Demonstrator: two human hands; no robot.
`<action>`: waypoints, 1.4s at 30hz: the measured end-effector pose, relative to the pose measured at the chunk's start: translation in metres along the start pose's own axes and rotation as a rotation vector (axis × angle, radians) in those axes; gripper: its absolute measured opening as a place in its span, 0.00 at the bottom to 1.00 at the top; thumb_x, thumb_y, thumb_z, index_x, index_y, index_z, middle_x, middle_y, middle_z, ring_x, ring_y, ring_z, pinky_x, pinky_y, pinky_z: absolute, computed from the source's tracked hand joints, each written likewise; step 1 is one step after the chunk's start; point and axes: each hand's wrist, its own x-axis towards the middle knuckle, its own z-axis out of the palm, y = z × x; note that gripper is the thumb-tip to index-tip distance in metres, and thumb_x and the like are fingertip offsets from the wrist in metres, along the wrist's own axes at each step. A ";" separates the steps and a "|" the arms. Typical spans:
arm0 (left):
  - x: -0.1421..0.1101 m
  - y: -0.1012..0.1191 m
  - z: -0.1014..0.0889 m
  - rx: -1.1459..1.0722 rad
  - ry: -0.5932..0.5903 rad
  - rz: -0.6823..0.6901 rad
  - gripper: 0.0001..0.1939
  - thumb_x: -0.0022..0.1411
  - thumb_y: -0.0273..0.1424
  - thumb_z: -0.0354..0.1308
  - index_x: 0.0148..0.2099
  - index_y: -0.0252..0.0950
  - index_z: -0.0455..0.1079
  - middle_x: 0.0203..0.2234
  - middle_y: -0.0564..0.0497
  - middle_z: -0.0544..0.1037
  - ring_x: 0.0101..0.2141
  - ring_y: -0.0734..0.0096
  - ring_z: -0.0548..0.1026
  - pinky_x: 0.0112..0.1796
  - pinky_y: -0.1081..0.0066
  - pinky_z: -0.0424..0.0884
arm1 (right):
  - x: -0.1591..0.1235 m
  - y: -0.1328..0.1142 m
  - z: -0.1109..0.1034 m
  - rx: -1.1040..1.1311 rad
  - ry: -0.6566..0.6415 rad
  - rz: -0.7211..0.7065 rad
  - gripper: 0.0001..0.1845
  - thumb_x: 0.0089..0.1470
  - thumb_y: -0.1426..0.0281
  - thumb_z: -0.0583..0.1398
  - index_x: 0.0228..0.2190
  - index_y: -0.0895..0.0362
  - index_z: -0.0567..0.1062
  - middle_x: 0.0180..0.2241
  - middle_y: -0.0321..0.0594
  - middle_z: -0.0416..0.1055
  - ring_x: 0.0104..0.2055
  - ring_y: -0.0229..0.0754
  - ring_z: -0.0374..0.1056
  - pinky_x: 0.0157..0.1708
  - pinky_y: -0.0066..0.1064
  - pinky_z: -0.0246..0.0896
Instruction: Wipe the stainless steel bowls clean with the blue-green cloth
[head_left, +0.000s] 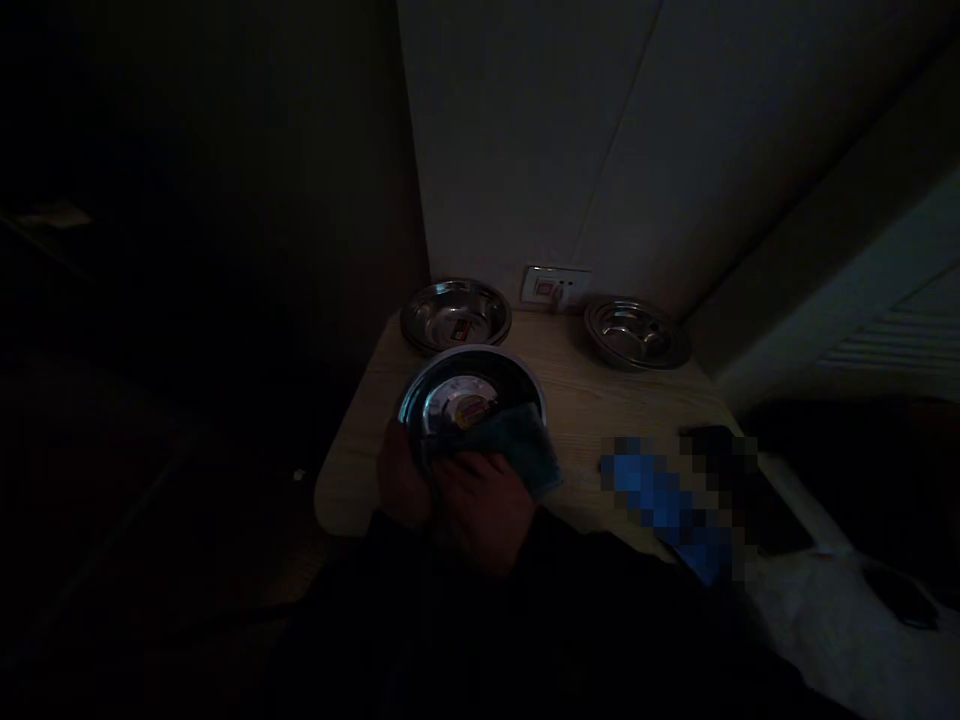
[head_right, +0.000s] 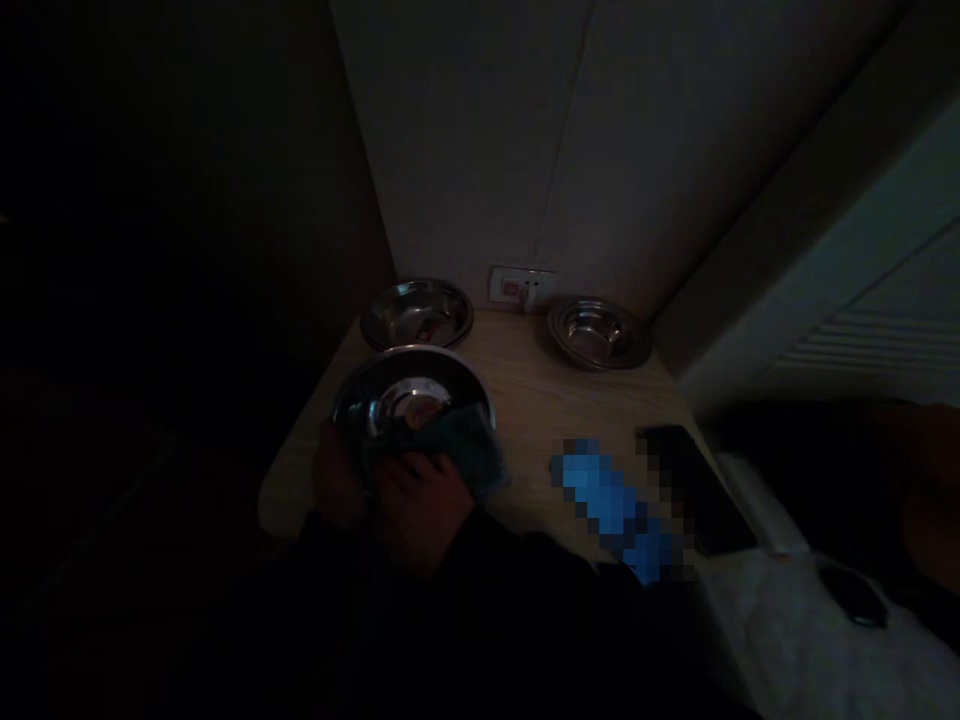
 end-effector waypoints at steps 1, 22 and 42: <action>0.001 0.000 -0.001 0.016 0.006 -0.010 0.19 0.62 0.43 0.41 0.30 0.37 0.66 0.24 0.49 0.73 0.31 0.63 0.72 0.37 0.64 0.67 | -0.002 0.003 0.001 -0.022 0.013 -0.027 0.22 0.61 0.68 0.51 0.55 0.61 0.63 0.55 0.45 0.66 0.52 0.47 0.59 0.45 0.42 0.54; 0.009 0.009 0.001 -0.109 -0.127 -0.007 0.24 0.63 0.46 0.40 0.34 0.36 0.71 0.29 0.49 0.78 0.32 0.66 0.73 0.36 0.67 0.69 | -0.035 0.041 -0.016 -0.204 0.031 -0.205 0.17 0.62 0.74 0.51 0.51 0.57 0.67 0.49 0.42 0.72 0.48 0.45 0.65 0.48 0.42 0.56; 0.005 -0.015 -0.006 -0.164 -0.138 0.039 0.27 0.63 0.48 0.41 0.50 0.35 0.69 0.48 0.43 0.74 0.51 0.61 0.69 0.54 0.63 0.60 | -0.023 0.025 -0.006 -0.057 0.148 -0.154 0.16 0.61 0.69 0.52 0.49 0.59 0.70 0.47 0.43 0.73 0.46 0.44 0.65 0.45 0.40 0.55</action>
